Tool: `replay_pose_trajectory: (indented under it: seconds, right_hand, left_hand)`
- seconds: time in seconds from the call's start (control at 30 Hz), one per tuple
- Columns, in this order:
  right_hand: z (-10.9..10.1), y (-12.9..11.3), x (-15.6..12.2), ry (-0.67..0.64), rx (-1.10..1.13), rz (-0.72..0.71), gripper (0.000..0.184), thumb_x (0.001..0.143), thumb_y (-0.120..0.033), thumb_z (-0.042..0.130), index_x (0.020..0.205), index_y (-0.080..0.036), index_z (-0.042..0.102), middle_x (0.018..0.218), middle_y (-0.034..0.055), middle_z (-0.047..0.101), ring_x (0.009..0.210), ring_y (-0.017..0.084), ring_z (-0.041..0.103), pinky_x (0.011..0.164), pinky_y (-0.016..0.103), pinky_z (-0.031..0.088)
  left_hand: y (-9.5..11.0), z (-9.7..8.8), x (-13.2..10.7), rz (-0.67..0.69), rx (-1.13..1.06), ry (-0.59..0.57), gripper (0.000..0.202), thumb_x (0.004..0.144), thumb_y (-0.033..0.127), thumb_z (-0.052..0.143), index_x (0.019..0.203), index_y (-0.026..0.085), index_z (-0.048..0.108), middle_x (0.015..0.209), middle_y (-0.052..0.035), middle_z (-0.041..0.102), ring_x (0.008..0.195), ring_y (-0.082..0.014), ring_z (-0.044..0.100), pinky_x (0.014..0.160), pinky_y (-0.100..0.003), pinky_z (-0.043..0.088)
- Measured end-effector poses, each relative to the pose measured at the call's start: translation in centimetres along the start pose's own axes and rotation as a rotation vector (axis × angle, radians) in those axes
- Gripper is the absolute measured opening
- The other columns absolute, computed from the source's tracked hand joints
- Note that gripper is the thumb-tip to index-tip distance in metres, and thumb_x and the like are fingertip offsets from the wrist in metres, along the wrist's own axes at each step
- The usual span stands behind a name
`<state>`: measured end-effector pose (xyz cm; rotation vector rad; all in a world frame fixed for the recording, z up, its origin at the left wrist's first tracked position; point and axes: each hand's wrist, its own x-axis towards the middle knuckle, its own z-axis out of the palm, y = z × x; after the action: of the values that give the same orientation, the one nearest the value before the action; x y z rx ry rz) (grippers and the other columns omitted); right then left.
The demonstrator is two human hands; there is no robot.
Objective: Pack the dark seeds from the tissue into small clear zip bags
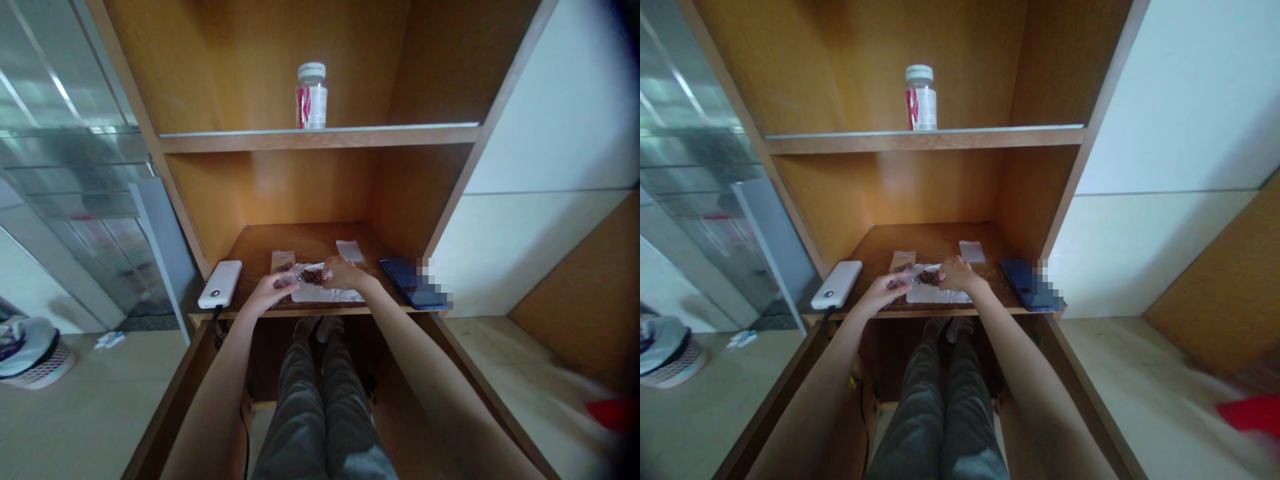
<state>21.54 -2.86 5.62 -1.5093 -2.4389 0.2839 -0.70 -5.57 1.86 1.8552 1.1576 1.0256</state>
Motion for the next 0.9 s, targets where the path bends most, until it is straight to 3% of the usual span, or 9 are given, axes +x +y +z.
replay_pose_trajectory:
  seconds: [0.13, 0.27, 0.47, 0.57, 0.77, 0.9]
  right_hand:
    - [-0.5, -0.2, 0.5, 0.142, 0.202, -0.177, 0.013, 0.063, -0.022, 0.065, 0.075, -0.018, 0.067, 0.091, 0.0047, 0.062, 0.094, 0.019, 0.053, 0.083, 0.029, 0.038]
    - [-0.8, -1.4, 1.1, 0.157, 0.454, -0.334, 0.014, 0.064, -0.023, 0.066, 0.077, -0.017, 0.066, 0.088, 0.0039, 0.063, 0.087, 0.015, 0.056, 0.083, 0.027, 0.039]
    - [0.9, -2.1, 2.2, 0.062, 0.681, -0.362, 0.017, 0.065, -0.026, 0.066, 0.08, -0.017, 0.067, 0.087, 0.0032, 0.065, 0.083, 0.014, 0.058, 0.078, 0.026, 0.041]
    - [2.1, -2.0, 2.9, 0.076, 0.739, -0.352, 0.015, 0.065, -0.029, 0.066, 0.074, -0.017, 0.068, 0.084, 0.0037, 0.065, 0.083, 0.015, 0.059, 0.077, 0.026, 0.042]
    - [1.4, -1.1, 2.5, 0.202, 0.634, -0.316, 0.012, 0.068, -0.026, 0.062, 0.069, -0.017, 0.068, 0.087, 0.0053, 0.065, 0.086, 0.015, 0.059, 0.079, 0.026, 0.042]
    - [-0.3, -0.2, 1.2, 0.133, 0.256, -0.05, 0.011, 0.066, -0.024, 0.063, 0.069, -0.015, 0.069, 0.09, 0.0087, 0.065, 0.092, 0.021, 0.058, 0.08, 0.029, 0.042]
  left_hand:
    - [0.1, 0.1, 0.0, 0.012, 0.001, -0.001, 0.048, 0.067, 0.042, 0.063, 0.106, 0.014, 0.061, 0.092, -0.0075, 0.066, 0.079, -0.018, 0.058, 0.074, -0.029, 0.043]
    - [0.1, 0.2, 0.0, 0.026, -0.007, 0.0, 0.045, 0.068, 0.041, 0.064, 0.103, 0.014, 0.062, 0.086, -0.0065, 0.065, 0.074, -0.0165, 0.057, 0.07, -0.027, 0.042]
    - [0.4, 0.0, -0.1, 0.056, -0.025, -0.028, 0.036, 0.07, 0.04, 0.062, 0.095, 0.013, 0.064, 0.087, -0.0066, 0.065, 0.077, -0.0164, 0.057, 0.071, -0.026, 0.042]
    - [0.5, 0.0, -0.2, 0.067, -0.029, -0.028, 0.036, 0.07, 0.04, 0.062, 0.094, 0.014, 0.065, 0.088, -0.0067, 0.065, 0.078, -0.0169, 0.057, 0.072, -0.027, 0.042]
    - [0.3, 0.1, -0.1, 0.029, -0.024, -0.002, 0.045, 0.068, 0.04, 0.064, 0.105, 0.015, 0.062, 0.09, -0.0075, 0.066, 0.077, -0.0175, 0.058, 0.073, -0.028, 0.043]
    - [0.3, 0.1, 0.0, 0.014, -0.028, -0.006, 0.047, 0.068, 0.041, 0.064, 0.107, 0.014, 0.061, 0.096, -0.009, 0.065, 0.082, -0.0189, 0.059, 0.076, -0.03, 0.043]
